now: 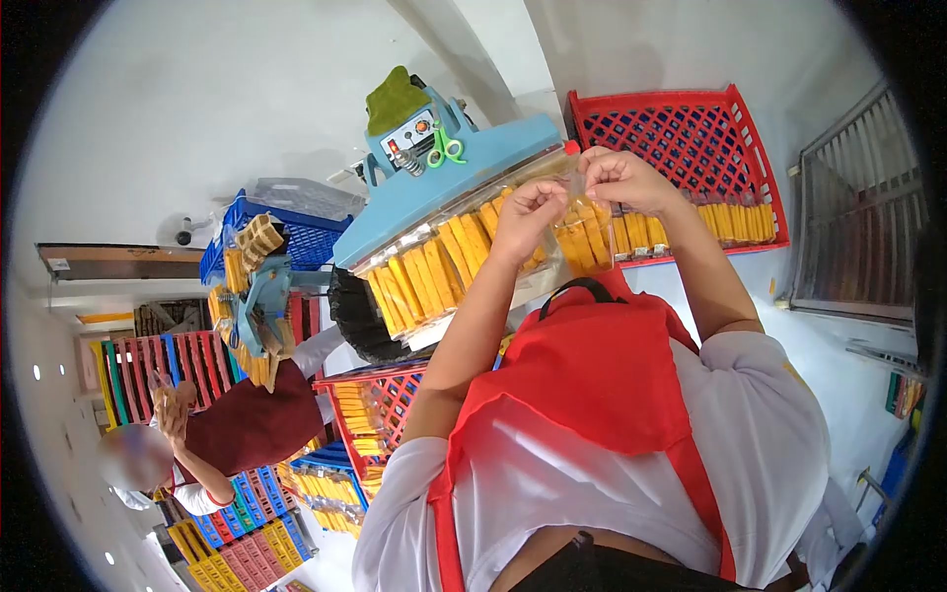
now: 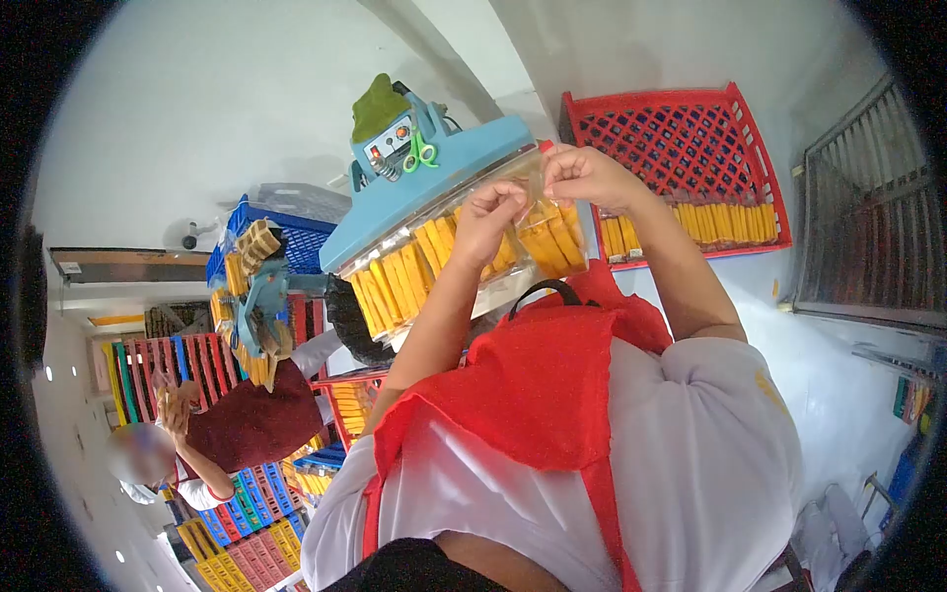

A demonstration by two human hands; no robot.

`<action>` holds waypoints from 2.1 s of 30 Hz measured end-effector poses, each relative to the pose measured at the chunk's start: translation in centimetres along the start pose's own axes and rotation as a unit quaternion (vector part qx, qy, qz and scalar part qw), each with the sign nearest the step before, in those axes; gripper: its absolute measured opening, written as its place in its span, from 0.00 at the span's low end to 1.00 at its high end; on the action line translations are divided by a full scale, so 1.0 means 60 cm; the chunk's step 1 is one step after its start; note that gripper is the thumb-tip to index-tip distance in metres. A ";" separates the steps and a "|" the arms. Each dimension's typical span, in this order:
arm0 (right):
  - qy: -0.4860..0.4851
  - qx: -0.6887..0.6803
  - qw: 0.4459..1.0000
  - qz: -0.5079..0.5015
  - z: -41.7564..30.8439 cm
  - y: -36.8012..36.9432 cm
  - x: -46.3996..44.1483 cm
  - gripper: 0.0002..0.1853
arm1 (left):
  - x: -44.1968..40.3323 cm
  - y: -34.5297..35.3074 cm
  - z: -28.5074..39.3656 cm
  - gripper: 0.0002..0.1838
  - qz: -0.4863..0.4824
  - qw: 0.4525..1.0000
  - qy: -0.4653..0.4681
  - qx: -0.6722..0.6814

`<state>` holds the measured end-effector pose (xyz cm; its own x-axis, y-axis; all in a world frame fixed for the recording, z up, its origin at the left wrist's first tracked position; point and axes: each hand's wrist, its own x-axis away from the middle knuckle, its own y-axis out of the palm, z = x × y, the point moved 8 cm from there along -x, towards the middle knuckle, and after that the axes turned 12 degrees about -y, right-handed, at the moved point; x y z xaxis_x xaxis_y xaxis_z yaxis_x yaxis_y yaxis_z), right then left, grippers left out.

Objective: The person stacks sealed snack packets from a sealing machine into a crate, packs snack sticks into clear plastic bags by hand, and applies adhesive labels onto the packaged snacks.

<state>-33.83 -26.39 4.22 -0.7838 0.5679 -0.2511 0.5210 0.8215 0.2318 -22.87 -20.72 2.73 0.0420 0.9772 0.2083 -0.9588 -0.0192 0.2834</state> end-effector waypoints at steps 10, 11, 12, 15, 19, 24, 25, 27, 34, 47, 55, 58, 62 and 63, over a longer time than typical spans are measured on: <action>0.024 0.024 0.978 0.206 0.017 -0.043 0.030 0.02 | -0.015 -0.004 -0.025 0.03 0.098 0.989 -0.054 0.100; 0.024 0.023 0.978 0.206 0.019 -0.042 0.030 0.02 | -0.017 -0.001 -0.029 0.03 0.095 0.983 -0.051 0.148; 0.008 0.010 0.976 0.216 0.016 -0.044 0.030 0.04 | -0.018 0.003 -0.030 0.03 0.095 0.983 -0.051 0.149; -0.017 -0.010 0.973 0.230 0.017 -0.046 0.032 0.06 | -0.017 -0.008 -0.024 0.03 0.139 0.985 -0.007 0.106; -0.022 -0.035 0.974 0.225 0.026 -0.053 0.037 0.08 | -0.022 0.012 0.017 0.05 0.082 0.966 0.098 -0.225; -0.019 -0.031 0.982 0.184 0.003 -0.029 0.025 0.12 | -0.021 0.062 0.046 0.08 -0.069 0.956 0.019 -0.285; -0.030 -0.042 0.980 0.192 -0.004 -0.023 0.021 0.15 | -0.026 0.057 0.042 0.09 -0.061 0.961 0.017 -0.270; -0.019 -0.040 0.977 0.209 -0.012 -0.009 0.020 0.17 | -0.030 0.050 0.031 0.10 -0.055 0.965 0.011 -0.255; -0.013 -0.075 0.969 0.236 -0.009 -0.012 0.024 0.21 | -0.028 0.028 0.012 0.10 0.034 0.972 -0.045 -0.226; -0.021 0.000 0.968 0.252 0.014 -0.040 0.021 0.17 | -0.037 0.020 0.005 0.09 0.063 0.970 -0.036 -0.232; -0.050 0.079 0.966 0.240 0.026 -0.057 0.021 0.11 | -0.038 0.034 0.031 0.10 -0.005 0.954 0.061 -0.293; -0.037 0.078 0.968 0.237 0.021 -0.055 0.020 0.13 | -0.040 0.033 0.027 0.12 0.002 0.946 0.035 -0.321; -0.047 -0.009 0.969 0.244 0.018 -0.053 0.011 0.12 | -0.041 0.031 0.020 0.13 0.001 0.956 0.016 -0.293; 0.017 0.010 0.986 0.167 0.051 -0.054 0.011 0.10 | -0.041 0.033 0.020 0.13 0.001 0.956 0.016 -0.293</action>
<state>-35.00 -28.52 0.40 -0.5774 0.8056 -0.1328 0.7585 0.5895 0.2778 -24.50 -23.41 3.93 0.0403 0.9834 0.1768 -0.9523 0.0913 -0.2910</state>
